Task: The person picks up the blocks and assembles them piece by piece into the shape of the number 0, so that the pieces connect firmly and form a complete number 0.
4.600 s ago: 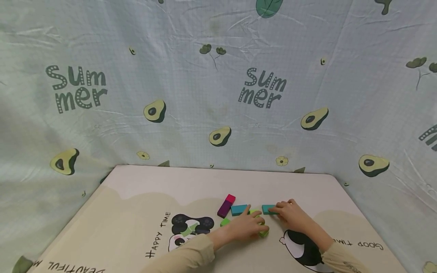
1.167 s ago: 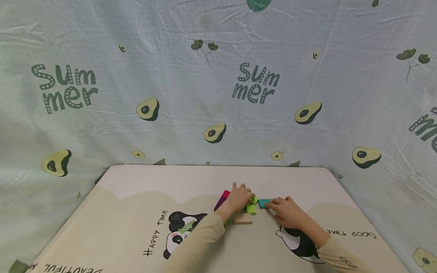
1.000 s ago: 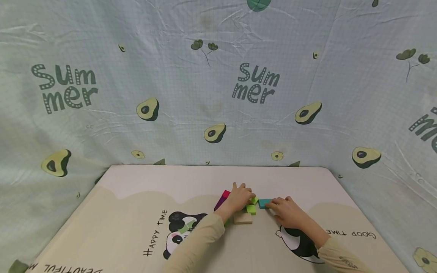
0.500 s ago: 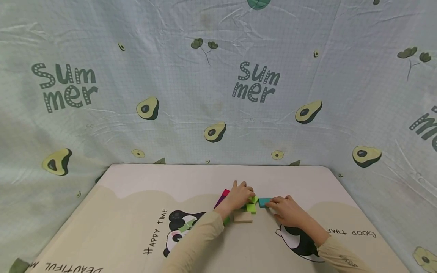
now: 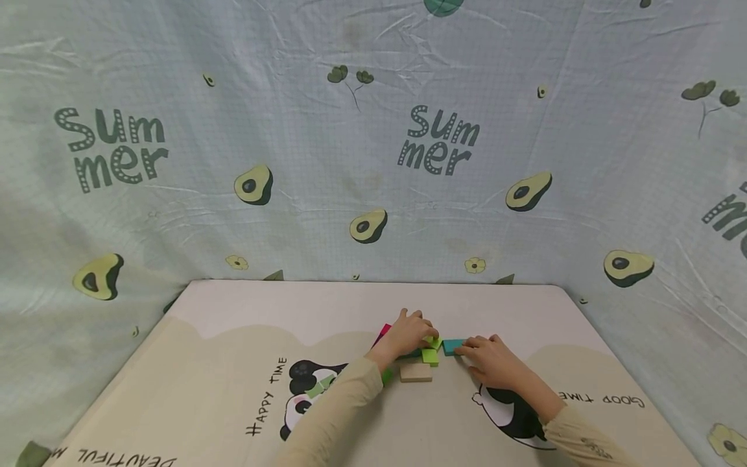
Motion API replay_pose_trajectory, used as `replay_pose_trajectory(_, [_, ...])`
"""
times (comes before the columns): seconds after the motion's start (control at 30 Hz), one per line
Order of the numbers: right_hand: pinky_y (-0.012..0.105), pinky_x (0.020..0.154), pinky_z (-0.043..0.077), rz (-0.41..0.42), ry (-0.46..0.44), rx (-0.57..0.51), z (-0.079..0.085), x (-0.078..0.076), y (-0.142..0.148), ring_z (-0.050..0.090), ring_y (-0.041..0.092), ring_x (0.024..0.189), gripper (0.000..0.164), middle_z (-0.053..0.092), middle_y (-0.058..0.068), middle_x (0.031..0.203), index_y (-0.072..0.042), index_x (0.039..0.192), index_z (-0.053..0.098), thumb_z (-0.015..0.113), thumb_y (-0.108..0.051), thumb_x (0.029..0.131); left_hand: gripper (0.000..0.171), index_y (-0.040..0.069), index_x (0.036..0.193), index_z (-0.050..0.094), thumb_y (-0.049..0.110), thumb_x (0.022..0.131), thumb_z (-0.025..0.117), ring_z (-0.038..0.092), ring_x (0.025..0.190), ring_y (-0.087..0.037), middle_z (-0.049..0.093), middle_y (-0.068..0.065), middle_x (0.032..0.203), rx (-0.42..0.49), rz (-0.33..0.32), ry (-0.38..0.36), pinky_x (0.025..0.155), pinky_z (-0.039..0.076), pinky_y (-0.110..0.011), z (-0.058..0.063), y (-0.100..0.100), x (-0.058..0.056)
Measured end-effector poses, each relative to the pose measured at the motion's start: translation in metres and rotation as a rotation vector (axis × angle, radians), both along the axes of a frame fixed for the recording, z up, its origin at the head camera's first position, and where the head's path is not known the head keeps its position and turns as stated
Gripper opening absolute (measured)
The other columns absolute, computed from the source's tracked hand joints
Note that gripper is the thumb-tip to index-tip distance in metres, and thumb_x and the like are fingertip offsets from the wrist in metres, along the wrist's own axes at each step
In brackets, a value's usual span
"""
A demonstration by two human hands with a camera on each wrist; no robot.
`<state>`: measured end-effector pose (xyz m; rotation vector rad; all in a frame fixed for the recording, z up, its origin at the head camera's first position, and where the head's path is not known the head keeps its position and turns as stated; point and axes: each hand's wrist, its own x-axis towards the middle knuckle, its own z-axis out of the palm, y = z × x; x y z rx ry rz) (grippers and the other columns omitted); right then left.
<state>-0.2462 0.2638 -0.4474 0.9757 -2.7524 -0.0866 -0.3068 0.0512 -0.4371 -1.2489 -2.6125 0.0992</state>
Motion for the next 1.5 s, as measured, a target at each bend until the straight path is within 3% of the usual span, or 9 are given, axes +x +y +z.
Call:
replay_pose_trajectory(0.43, [0.037,0.063,0.039,-0.067,-0.021,-0.027,0.0011,0.0042,-0.0047,0.058,0.020,0.087,0.032,0.061,0.004,0.097,-0.014,0.106,0.063,0.069,-0.018,0.075,0.021,0.033,0.100,0.067,0.031,0.080,0.061,0.053,0.100,-0.010,0.062,0.017,0.108,-0.015,-0.008,-0.052,0.092,0.039,-0.048,0.0020,-0.0024,-0.0010])
replay_pose_trajectory(0.73, [0.041,0.066,0.041,-0.112,-0.043,-0.088,-0.0067,0.0038,-0.0003,0.057,0.022,0.092,0.030,0.061,0.005,0.101,-0.014,0.107,0.064,0.066,-0.019,0.078,0.022,0.032,0.101,0.067,0.026,0.081,0.063,0.053,0.098,-0.009,0.063,0.016,0.106,0.000,-0.008,-0.039,0.091,0.041,-0.046,-0.0060,0.0037,-0.0014])
replay_pose_trajectory(1.23, [0.045,0.068,0.042,-0.103,-0.087,-0.111,0.0004,0.0029,-0.0035,0.058,0.024,0.095,0.029,0.062,0.008,0.103,-0.012,0.107,0.065,0.065,-0.016,0.078,0.023,0.032,0.102,0.067,0.025,0.081,0.062,0.052,0.098,-0.008,0.063,0.018,0.106,0.036,-0.006,-0.056,0.090,0.040,-0.044,-0.0029,-0.0033,-0.0025])
replay_pose_trajectory(1.5, [0.045,0.071,0.043,-0.093,-0.055,-0.140,-0.0033,0.0047,-0.0012,0.057,0.025,0.097,0.029,0.061,0.008,0.107,-0.013,0.108,0.064,0.065,-0.016,0.079,0.022,0.030,0.103,0.067,0.025,0.082,0.060,0.052,0.098,-0.007,0.063,0.017,0.108,0.050,-0.004,-0.083,0.089,0.041,-0.041,-0.0020,-0.0027,-0.0015])
